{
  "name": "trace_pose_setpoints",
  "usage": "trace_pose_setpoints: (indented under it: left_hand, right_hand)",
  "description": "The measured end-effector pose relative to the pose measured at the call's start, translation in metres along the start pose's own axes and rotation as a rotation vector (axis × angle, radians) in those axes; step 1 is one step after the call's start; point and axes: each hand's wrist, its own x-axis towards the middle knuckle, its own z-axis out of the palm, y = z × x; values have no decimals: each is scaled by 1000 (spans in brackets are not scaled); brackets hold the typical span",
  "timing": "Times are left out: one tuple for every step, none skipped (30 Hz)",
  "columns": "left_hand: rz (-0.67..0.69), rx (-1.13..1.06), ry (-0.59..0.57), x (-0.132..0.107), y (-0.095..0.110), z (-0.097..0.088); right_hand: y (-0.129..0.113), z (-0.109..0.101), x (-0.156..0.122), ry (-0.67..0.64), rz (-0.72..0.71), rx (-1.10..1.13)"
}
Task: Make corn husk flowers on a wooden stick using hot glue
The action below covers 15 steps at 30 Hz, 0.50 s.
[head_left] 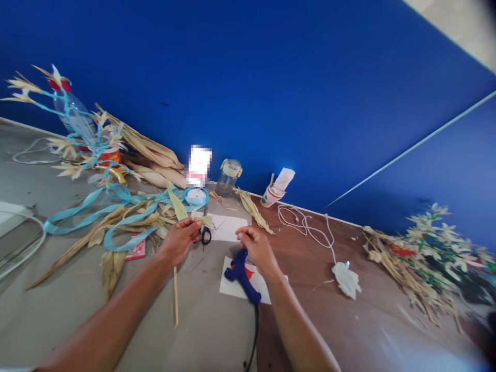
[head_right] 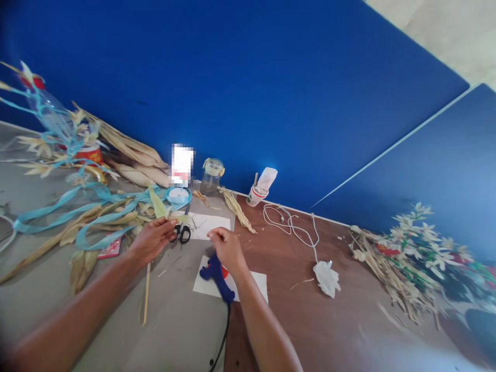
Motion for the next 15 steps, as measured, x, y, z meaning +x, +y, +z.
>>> trace_pose_setpoints:
  left_hand:
    - [6,-4,-5,0,0,0]
    - [11,-6,-10,0,0,0]
    - [17,-7,-11,0,1,1]
    - [23,-6,-10,0,2,1]
    - [30,-6,-12,-1,3,2]
    - [39,-7,-13,-1,5,2]
    - [50,-9,-10,-2,6,3]
    - [60,-12,-3,-2,8,3]
    - [69,-12,2,-3,9,2]
    - [77,-12,7,-3,10,2]
    - [85,-11,11,-2,11,1]
    - [92,-10,12,-2,11,0]
    - [98,-11,7,-2,12,0]
    - [103,-13,1,-2,12,-1]
    - [108,-15,-2,-1,12,-1]
  right_hand:
    - [-1,2,0,-57,-23,-84]
    - [-3,7,0,-113,-49,-176]
    - [-6,14,1,-155,-73,-274]
    - [-8,22,3,-194,-95,-377]
    - [-10,32,6,-220,-126,-476]
    - [-12,41,9,-216,-153,-569]
    - [-13,50,12,-193,-157,-650]
    - [-15,58,15,-197,-151,-721]
    - [-16,66,18,-201,-151,-784]
    - [-17,73,20,-207,-148,-837]
    - [-19,79,22,-211,-137,-881]
    - [-20,84,24,-211,-113,-917]
    - [-22,90,25,-208,-86,-947]
    - [-23,94,26,-205,-56,-973]
    - [-24,98,27,-202,-37,-996]
